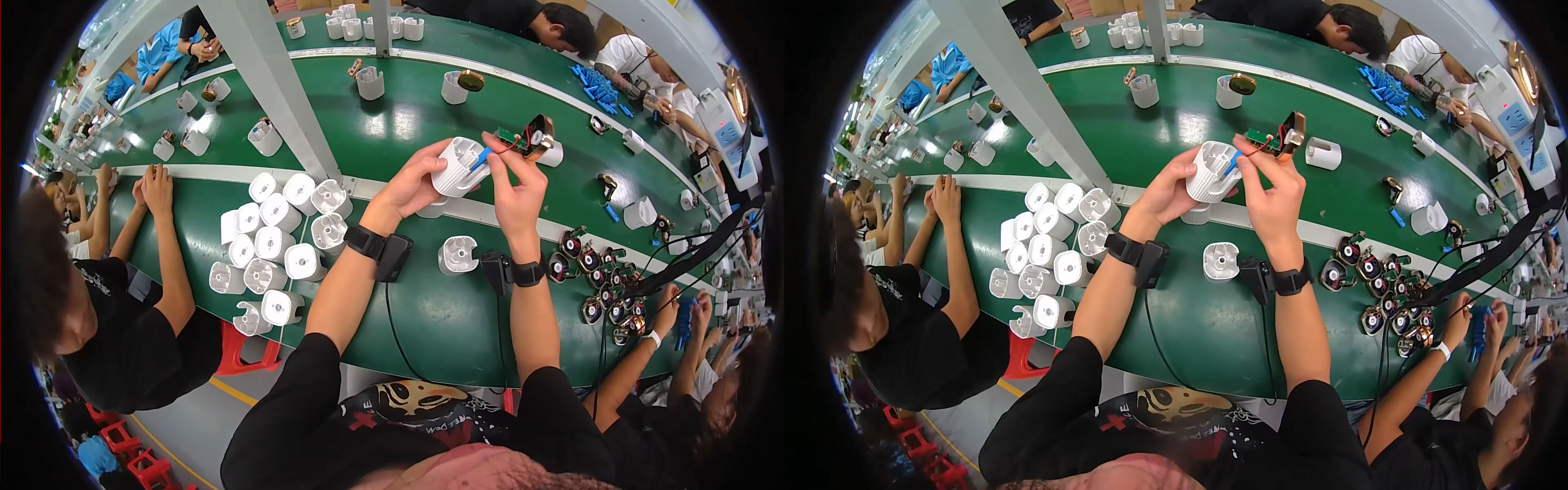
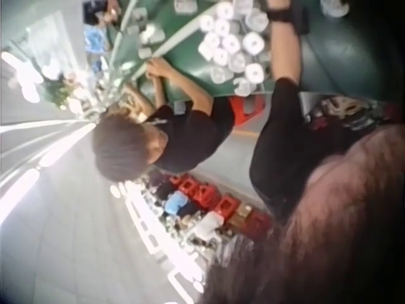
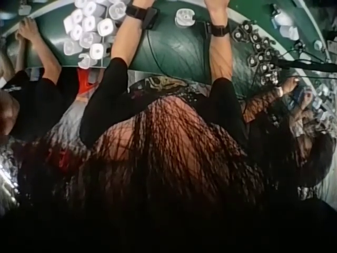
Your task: The person assembles electronic devices by hand, inserting a blue battery and a circular component with wires into a white plastic housing. They then press a second white plastic piece on top and place the completed unit onto the green conveyor belt, repeating the process.
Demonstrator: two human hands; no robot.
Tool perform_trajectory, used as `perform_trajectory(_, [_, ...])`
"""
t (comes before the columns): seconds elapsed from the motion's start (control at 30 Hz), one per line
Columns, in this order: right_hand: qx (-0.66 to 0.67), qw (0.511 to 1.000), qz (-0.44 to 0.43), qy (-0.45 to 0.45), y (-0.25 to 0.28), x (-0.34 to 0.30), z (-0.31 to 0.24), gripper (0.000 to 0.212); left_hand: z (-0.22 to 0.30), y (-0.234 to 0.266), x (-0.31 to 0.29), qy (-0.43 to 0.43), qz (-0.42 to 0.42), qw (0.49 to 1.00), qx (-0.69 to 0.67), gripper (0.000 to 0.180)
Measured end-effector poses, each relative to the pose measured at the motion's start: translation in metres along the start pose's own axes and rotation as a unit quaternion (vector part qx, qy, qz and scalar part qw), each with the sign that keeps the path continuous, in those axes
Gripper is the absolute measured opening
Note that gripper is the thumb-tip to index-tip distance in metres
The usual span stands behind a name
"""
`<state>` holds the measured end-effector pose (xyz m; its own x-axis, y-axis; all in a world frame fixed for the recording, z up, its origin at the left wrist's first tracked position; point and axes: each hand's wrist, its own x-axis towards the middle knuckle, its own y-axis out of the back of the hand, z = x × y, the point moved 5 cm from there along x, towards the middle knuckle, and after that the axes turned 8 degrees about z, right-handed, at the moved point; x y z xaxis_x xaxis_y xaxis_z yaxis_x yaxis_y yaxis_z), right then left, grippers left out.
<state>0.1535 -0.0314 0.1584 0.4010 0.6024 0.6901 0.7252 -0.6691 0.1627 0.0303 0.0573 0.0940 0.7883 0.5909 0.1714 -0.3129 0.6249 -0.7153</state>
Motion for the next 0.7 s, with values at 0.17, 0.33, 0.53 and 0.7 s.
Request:
perform_trajectory(0.17, [0.046,0.996,-0.059,-0.050,-0.007,-0.004,0.003,0.031,-0.002,-0.007,-0.004,-0.021,0.055,0.996,-0.069,0.057])
perform_trajectory(0.33, [0.116,0.988,-0.082,-0.059,-0.011,-0.006,0.010,0.051,-0.008,-0.020,0.006,-0.032,0.060,0.995,-0.075,0.055])
perform_trajectory(0.53, [0.122,0.986,-0.079,-0.085,-0.026,-0.009,0.016,0.073,-0.005,-0.021,0.007,-0.056,0.033,0.994,-0.093,0.052])
perform_trajectory(0.7, [0.060,0.997,-0.023,0.051,-0.040,-0.016,0.014,0.098,-0.014,-0.044,0.004,-0.060,0.026,0.980,-0.190,0.049])
